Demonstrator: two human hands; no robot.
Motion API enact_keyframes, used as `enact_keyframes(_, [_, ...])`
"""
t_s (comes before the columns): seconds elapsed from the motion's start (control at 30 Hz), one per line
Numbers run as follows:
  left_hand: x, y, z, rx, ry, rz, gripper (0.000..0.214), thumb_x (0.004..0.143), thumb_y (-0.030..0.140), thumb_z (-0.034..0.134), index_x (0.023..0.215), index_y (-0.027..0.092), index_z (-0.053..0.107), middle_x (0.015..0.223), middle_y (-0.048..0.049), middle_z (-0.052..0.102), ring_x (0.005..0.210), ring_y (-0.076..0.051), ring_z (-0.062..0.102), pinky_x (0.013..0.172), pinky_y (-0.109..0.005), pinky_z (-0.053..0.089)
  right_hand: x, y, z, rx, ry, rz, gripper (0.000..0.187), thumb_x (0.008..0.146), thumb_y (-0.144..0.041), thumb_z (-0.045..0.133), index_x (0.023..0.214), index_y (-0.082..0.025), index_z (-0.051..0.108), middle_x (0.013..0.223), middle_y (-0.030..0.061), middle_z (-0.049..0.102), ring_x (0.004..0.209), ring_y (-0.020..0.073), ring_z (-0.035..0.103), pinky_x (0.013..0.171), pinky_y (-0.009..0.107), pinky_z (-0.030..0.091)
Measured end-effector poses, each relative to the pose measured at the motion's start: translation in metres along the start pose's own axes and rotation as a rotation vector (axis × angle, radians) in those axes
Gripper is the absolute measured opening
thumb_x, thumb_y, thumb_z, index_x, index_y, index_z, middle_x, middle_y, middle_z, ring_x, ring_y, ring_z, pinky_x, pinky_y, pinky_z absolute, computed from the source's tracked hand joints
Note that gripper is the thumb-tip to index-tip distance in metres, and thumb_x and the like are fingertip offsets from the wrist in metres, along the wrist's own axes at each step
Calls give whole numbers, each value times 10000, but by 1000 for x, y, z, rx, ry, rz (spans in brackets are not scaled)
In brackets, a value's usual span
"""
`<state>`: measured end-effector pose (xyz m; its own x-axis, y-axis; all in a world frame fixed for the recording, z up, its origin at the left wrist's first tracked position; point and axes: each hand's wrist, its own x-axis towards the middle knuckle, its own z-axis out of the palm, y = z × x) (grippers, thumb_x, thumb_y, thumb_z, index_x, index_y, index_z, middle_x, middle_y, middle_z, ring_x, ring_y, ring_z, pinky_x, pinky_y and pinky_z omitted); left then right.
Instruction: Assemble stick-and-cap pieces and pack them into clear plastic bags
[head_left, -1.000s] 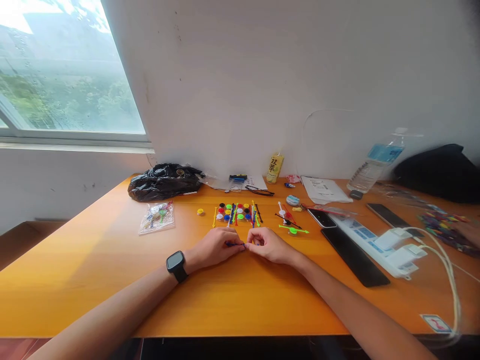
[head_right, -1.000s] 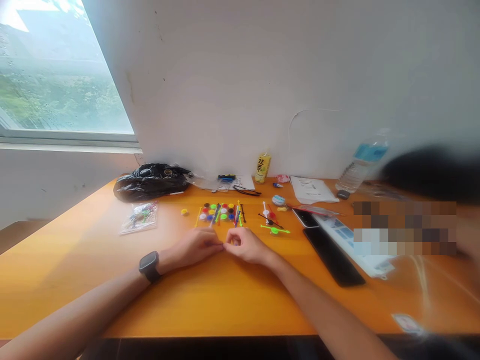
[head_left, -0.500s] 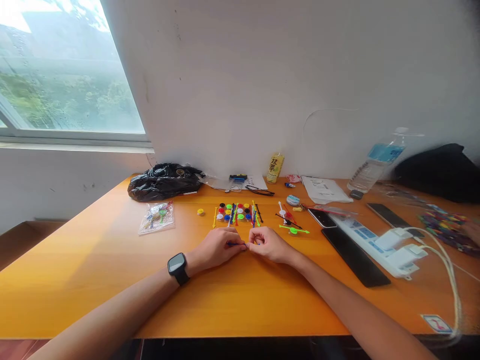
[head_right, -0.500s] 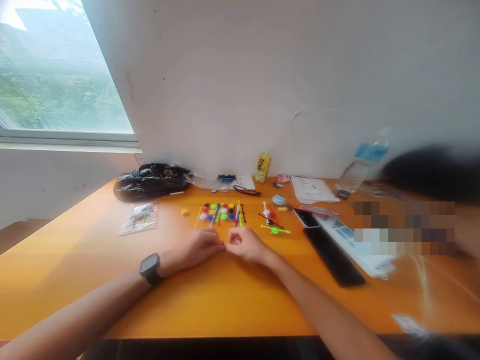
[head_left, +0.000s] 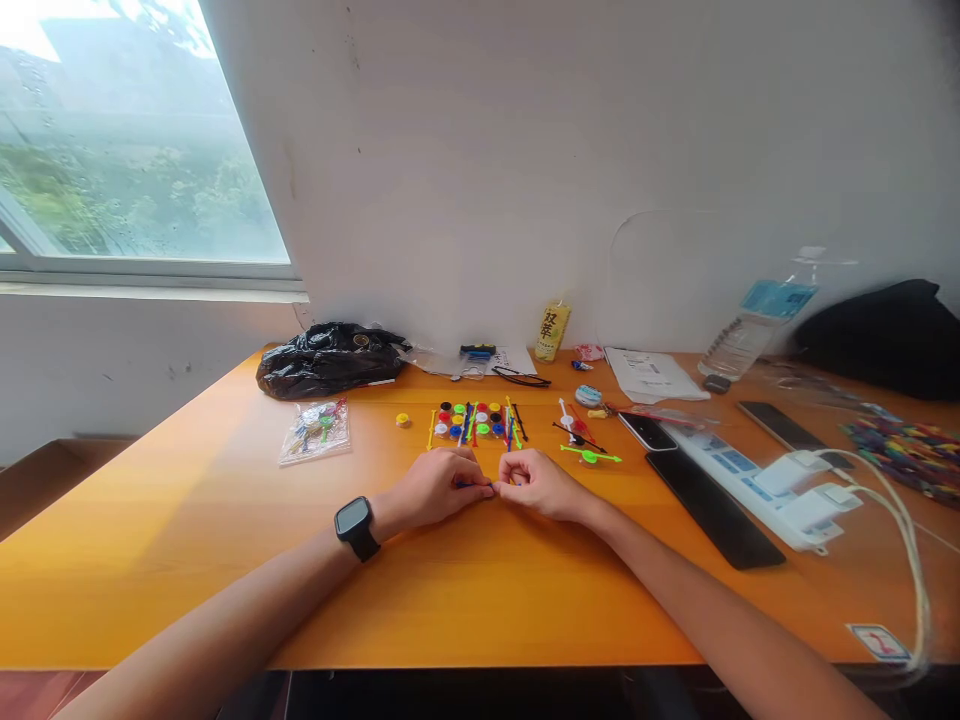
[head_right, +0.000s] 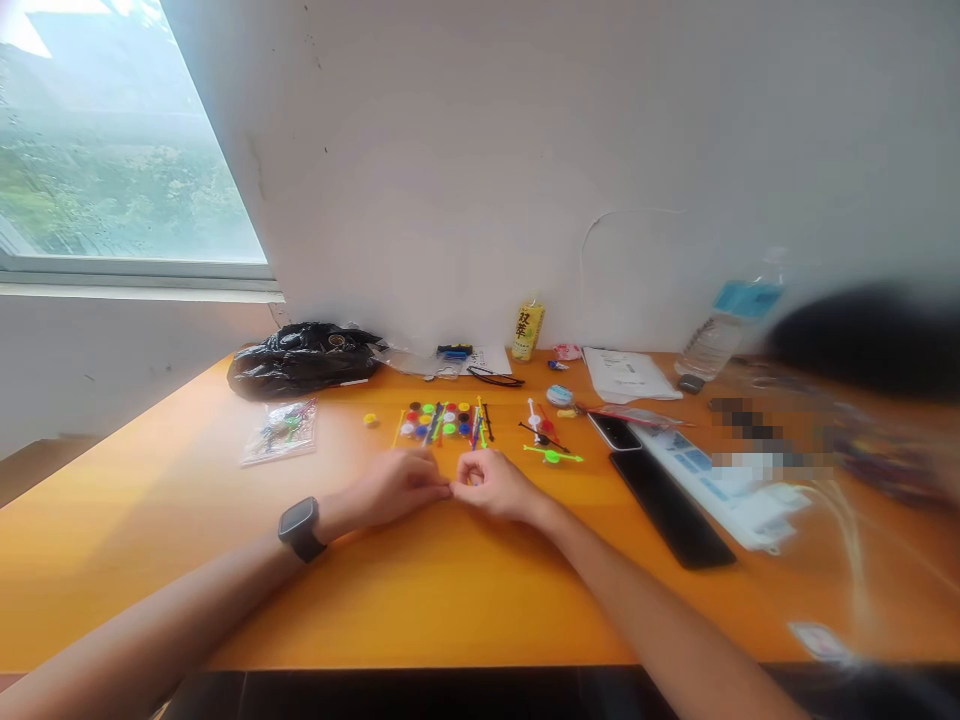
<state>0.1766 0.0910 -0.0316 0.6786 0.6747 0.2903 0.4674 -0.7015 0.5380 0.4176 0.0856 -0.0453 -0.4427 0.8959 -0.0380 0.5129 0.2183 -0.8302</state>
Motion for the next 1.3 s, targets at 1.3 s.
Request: enact_keyframes(1.3, [1,6,5,9,24,-7,258,972,327,665,749,197,660,818,-16,658,738,-147,595,658,-273,404,3,1,-1,6,-2,-37,203,834,-326,712,759,-187,586,596,-75,403,569,101,351,521,252,239])
